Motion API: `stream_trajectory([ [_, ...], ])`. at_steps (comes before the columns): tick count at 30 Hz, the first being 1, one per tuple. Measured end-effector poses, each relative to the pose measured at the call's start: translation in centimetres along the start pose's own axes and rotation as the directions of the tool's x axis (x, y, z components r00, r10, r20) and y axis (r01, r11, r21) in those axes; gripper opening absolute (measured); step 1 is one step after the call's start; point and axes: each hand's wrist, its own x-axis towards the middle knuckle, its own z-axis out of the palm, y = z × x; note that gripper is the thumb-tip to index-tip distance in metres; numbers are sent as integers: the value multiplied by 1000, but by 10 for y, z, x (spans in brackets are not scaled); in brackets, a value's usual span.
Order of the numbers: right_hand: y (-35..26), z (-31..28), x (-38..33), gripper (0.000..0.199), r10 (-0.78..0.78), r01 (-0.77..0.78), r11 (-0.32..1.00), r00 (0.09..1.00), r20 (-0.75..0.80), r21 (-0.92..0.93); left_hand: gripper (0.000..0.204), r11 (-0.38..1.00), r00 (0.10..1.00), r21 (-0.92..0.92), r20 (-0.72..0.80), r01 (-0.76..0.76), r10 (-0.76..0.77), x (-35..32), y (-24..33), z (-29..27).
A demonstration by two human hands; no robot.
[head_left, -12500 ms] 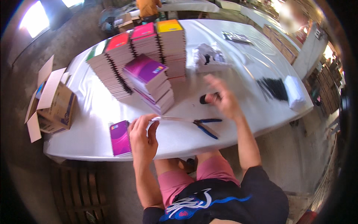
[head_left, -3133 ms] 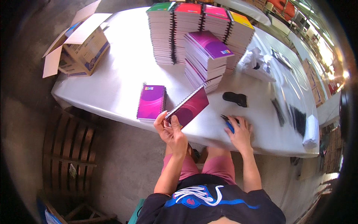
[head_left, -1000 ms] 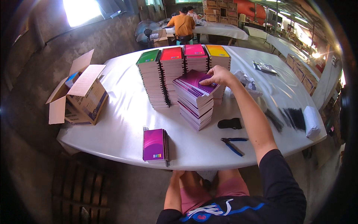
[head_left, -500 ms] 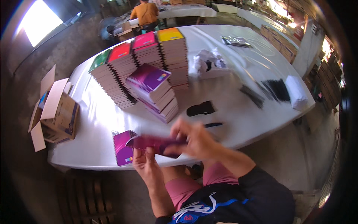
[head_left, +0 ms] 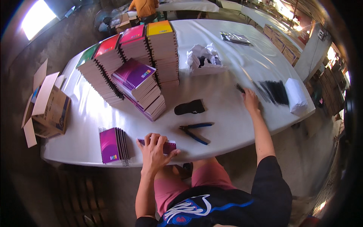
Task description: The person threads a plastic coil through the pre-punched holes of a notebook, trims the excess coil using a pair of pliers, and places the finished notebook onto a stack.
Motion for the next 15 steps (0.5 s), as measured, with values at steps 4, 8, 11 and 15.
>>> stream_trajectory([
  [4, -1, -17, 18, 44, -21, 21, 999, 1000, -1, 28, 45, 997, 936, 43, -350, 65, -46, -10, -5, 37],
  [8, -19, -42, 8, 51, -241, 246, 969, 932, -270, -16, 45, 989, 865, 91, -499, 113, -53, -6, 1, 38],
  [11, -91, -96, -31, 51, -210, 263, 931, 953, -217, 253, 49, 995, 866, 57, -498, 77, -38, -12, -4, 50],
  [15, -181, -110, -118, 23, -549, 143, 425, 826, 129, 894, 50, 992, 877, 81, -479, 94, -43, -16, -6, 52],
])
